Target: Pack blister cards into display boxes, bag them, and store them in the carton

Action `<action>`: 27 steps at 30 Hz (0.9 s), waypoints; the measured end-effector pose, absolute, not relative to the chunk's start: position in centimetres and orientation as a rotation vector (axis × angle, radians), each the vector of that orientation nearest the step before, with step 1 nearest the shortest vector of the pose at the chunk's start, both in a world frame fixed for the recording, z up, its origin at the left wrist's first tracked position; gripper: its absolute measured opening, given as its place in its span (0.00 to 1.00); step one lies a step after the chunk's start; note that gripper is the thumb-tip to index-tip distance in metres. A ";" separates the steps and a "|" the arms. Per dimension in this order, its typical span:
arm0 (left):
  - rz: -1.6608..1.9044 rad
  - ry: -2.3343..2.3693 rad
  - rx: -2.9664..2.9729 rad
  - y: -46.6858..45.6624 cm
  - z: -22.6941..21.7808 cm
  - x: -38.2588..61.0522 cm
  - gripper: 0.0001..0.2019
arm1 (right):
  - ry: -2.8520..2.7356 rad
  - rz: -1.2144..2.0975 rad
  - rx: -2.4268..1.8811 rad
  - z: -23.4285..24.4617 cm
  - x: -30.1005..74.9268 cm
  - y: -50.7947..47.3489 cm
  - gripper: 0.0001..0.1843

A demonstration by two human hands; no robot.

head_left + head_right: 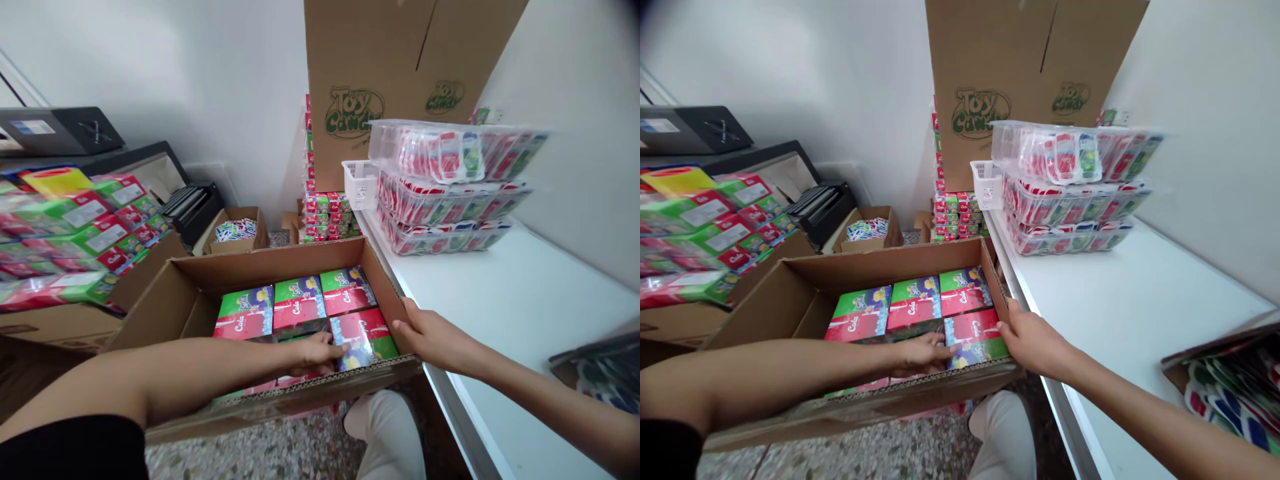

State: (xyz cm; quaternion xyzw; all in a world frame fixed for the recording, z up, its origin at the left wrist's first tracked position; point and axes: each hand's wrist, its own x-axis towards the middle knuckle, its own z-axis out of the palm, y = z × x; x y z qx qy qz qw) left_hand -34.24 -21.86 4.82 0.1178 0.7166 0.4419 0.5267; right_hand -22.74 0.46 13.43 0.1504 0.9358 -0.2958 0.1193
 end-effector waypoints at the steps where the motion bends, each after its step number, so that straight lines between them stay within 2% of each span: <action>1: 1.044 1.720 0.300 -21.6 4.6 -34.0 0.32 | 2.740 -0.848 0.454 13.5 -22.8 0.3 0.28; 6: 0.860 1.907 0.427 -21.3 4.5 -34.2 0.23 | 2.746 -0.876 0.476 13.8 -23.4 0.1 0.25; 10: 0.523 2.117 0.573 -20.2 6.9 -36.6 0.12 | 2.831 -1.126 0.631 13.1 -22.8 -0.2 0.31; 12: 0.347 2.210 0.708 -19.1 9.7 -37.7 0.14 | 2.889 -1.276 0.718 12.7 -21.2 -0.2 0.31; 15: 0.215 2.278 0.986 -16.9 15.1 -39.1 0.19 | 3.002 -1.378 0.762 12.0 -16.8 0.4 0.24; 18: 0.504 2.276 1.105 -13.3 20.5 -39.1 0.28 | 3.028 -1.334 0.933 10.7 -10.1 1.1 0.19; 21: 0.809 2.094 1.304 -8.4 24.1 -35.2 0.30 | 2.932 -1.267 1.188 9.2 -2.1 1.1 0.14; 24: 0.788 1.934 1.411 -3.9 25.0 -26.9 0.33 | 2.853 -1.197 1.399 8.9 6.7 0.9 0.15; 27: 0.593 1.713 1.581 -0.7 22.2 -16.9 0.36 | 2.781 -0.921 1.680 10.3 16.6 1.7 0.14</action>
